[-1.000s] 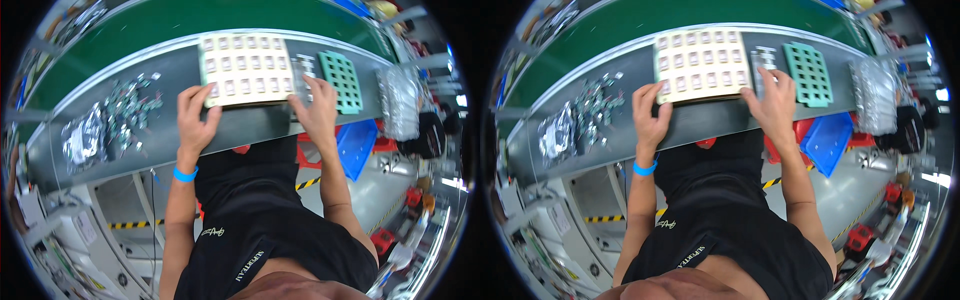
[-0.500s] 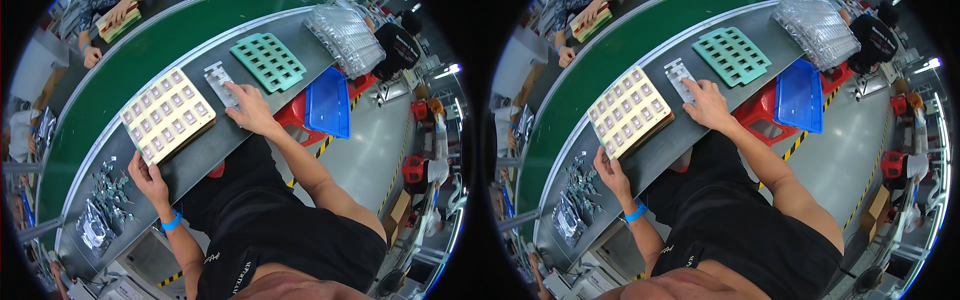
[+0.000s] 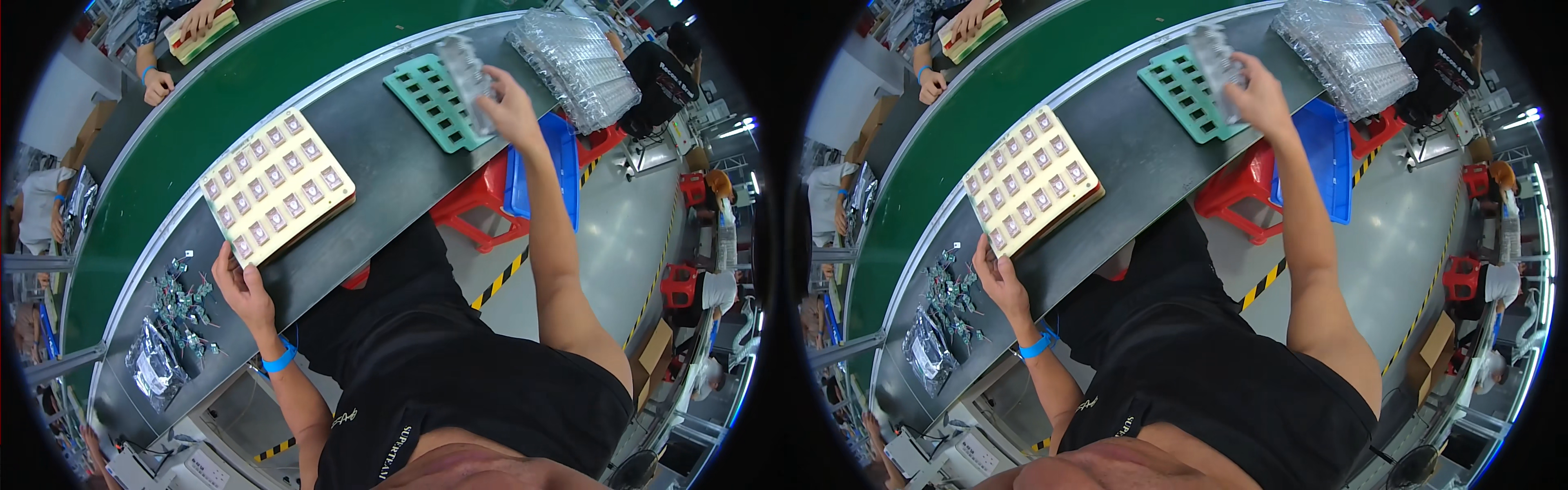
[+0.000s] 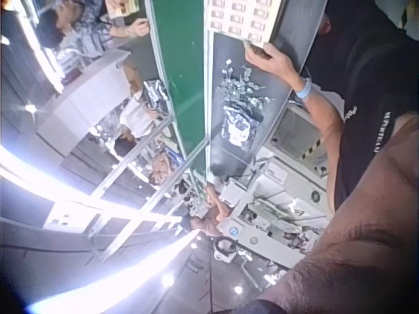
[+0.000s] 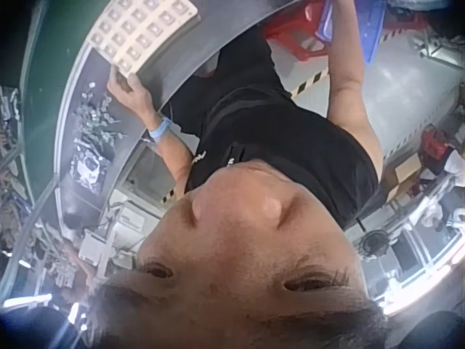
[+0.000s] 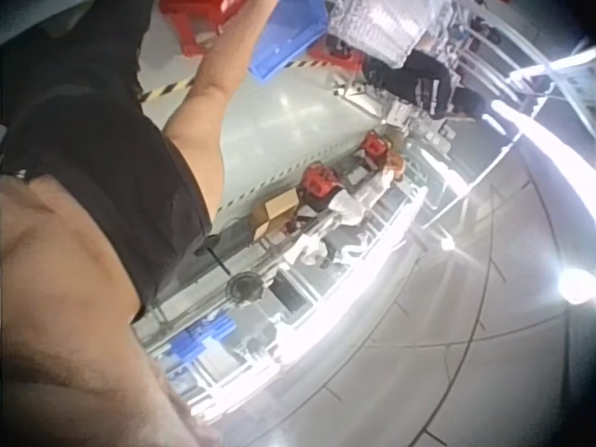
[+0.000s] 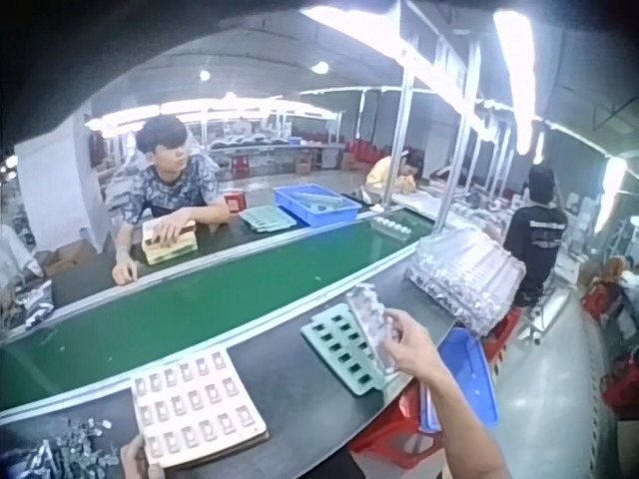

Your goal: Assembling electronic components by placing them into a molded tray at a factory workstation.

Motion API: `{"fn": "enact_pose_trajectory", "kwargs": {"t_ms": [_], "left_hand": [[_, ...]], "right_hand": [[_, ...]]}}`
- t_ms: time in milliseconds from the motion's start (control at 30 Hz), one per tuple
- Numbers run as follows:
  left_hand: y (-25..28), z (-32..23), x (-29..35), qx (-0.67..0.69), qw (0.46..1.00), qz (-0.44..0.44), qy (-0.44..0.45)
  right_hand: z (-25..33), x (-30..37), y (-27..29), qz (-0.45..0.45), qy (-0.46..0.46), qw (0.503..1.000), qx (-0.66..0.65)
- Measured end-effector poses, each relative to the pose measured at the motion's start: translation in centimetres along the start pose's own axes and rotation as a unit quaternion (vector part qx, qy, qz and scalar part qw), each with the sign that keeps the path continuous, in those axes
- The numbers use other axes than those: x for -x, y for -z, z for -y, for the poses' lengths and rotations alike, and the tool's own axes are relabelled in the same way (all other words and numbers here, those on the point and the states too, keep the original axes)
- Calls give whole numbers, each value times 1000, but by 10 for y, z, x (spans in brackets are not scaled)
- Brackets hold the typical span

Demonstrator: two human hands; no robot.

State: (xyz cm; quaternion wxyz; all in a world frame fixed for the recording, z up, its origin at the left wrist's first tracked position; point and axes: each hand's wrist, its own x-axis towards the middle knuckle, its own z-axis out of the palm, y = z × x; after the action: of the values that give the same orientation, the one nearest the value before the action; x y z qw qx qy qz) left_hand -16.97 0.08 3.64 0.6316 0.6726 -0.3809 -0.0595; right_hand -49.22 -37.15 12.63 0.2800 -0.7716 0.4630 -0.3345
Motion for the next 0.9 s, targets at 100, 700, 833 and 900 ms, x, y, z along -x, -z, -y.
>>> {"fn": "enact_pose_trajectory", "kwargs": {"t_ms": [100, 700, 833, 900], "left_hand": [[1, 4, 0, 10, 1000, -1, 0], [-2, 3, -2, 8, 1000, 0, 25], [4, 4, 1, 4, 1000, -15, 15], [2, 3, 1, 11, 1000, -11, 16]], "right_hand": [[-72, -55, 21, -98, 10, 971, 220], [-27, 79, -27, 75, 179, 929, 316], [-28, 99, -34, 77, 197, 920, 329], [-25, 112, -28, 87, 214, 918, 324]]}}
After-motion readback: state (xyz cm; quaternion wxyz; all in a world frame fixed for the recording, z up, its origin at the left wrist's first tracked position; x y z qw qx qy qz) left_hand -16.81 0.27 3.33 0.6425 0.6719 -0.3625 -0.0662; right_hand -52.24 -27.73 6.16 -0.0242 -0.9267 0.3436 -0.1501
